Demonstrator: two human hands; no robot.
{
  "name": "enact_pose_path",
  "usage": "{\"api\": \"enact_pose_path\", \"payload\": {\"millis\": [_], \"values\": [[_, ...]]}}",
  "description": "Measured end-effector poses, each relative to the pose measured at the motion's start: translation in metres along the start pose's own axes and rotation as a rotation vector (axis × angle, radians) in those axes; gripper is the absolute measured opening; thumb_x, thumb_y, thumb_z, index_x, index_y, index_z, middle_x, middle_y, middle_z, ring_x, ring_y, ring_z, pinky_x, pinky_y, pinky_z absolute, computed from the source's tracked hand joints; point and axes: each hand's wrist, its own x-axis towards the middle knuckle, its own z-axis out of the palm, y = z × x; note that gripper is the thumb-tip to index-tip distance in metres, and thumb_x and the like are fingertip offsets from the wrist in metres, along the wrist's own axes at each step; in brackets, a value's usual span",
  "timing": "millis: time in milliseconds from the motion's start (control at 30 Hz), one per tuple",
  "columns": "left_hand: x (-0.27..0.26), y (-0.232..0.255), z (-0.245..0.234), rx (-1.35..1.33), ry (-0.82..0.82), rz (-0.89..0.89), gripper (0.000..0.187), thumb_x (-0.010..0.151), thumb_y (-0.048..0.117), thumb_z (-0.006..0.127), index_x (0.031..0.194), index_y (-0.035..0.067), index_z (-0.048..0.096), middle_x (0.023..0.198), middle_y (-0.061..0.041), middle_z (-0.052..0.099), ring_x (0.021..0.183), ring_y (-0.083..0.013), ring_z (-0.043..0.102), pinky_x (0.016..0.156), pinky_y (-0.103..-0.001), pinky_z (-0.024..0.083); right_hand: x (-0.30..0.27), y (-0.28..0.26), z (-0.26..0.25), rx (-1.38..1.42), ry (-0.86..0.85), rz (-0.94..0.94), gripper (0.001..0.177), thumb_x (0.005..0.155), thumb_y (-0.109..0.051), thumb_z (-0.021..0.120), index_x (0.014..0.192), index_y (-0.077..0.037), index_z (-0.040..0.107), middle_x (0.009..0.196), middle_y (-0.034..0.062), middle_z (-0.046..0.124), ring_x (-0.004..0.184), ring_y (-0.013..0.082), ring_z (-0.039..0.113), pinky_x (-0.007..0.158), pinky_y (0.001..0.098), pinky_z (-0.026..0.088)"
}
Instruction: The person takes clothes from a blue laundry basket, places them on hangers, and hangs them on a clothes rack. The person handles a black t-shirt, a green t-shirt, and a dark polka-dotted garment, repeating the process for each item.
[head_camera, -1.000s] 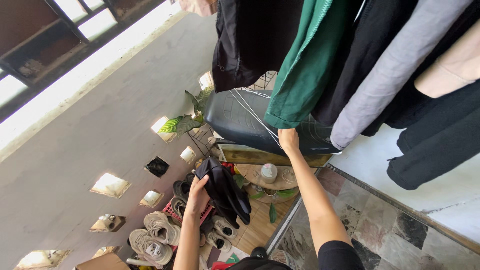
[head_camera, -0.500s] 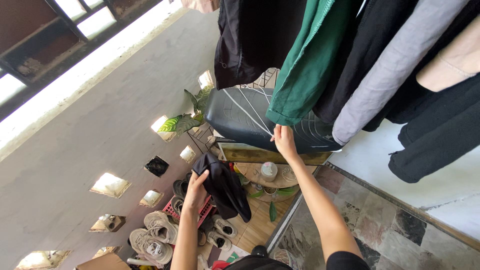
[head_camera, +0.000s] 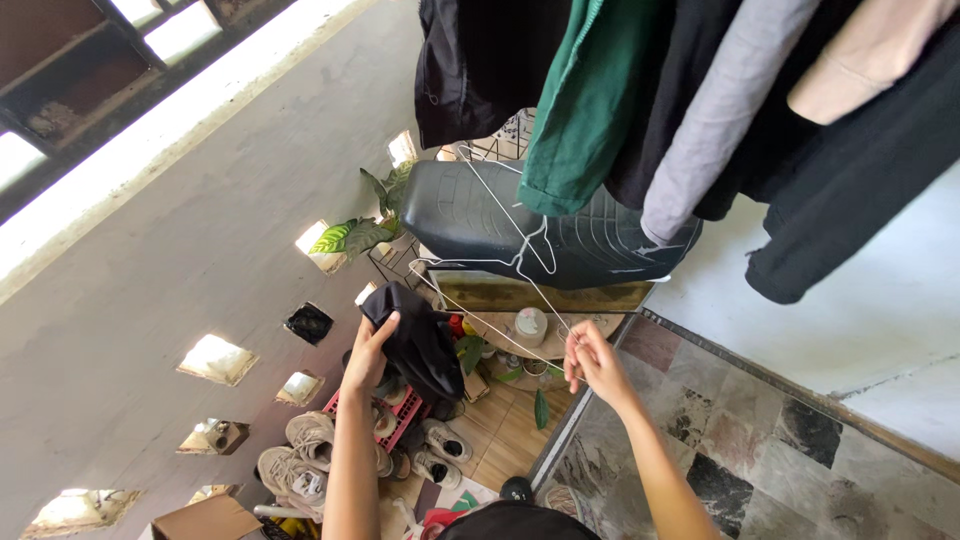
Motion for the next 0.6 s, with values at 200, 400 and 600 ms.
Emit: {"api": "enact_pose_path", "payload": {"millis": [200,400,600], "values": [[-0.021,0.009,0.011,0.038,-0.005,-0.019,0.065,0.093,0.023,0.069,0.15,0.003,0.044,0.134,-0.008,0.061,0.121,-0.0186,0.059,0.104,-0.034,0.046,-0.066,-0.014,-0.008,0.205,0.193,0.036,0.037,0.106,-0.025,0.042,0.135,-0.01,0.058,0.057,-0.0004,0.038,0.051,0.0141,0.057,0.042,0.0294,0.057],[-0.034,0.012,0.031,0.083,-0.061,-0.026,0.057,0.096,0.024,0.068,0.145,0.001,0.049,0.131,-0.01,0.064,0.119,-0.0192,0.061,0.101,-0.034,0.048,-0.113,-0.028,-0.024,0.266,0.133,0.083,0.032,0.105,-0.024,0.038,0.124,-0.006,0.056,0.06,0.0014,0.048,0.054,0.0139,0.058,0.044,0.032,0.059],[-0.054,0.025,0.062,0.11,-0.126,0.06,0.055,0.095,0.025,0.068,0.142,0.001,0.05,0.13,-0.007,0.064,0.117,-0.0159,0.062,0.1,-0.031,0.05,-0.181,-0.028,-0.075,0.091,0.119,-0.054,0.024,0.106,-0.021,0.044,0.116,-0.003,0.058,0.062,0.0034,0.053,0.055,0.0133,0.059,0.045,0.0317,0.06]]}}
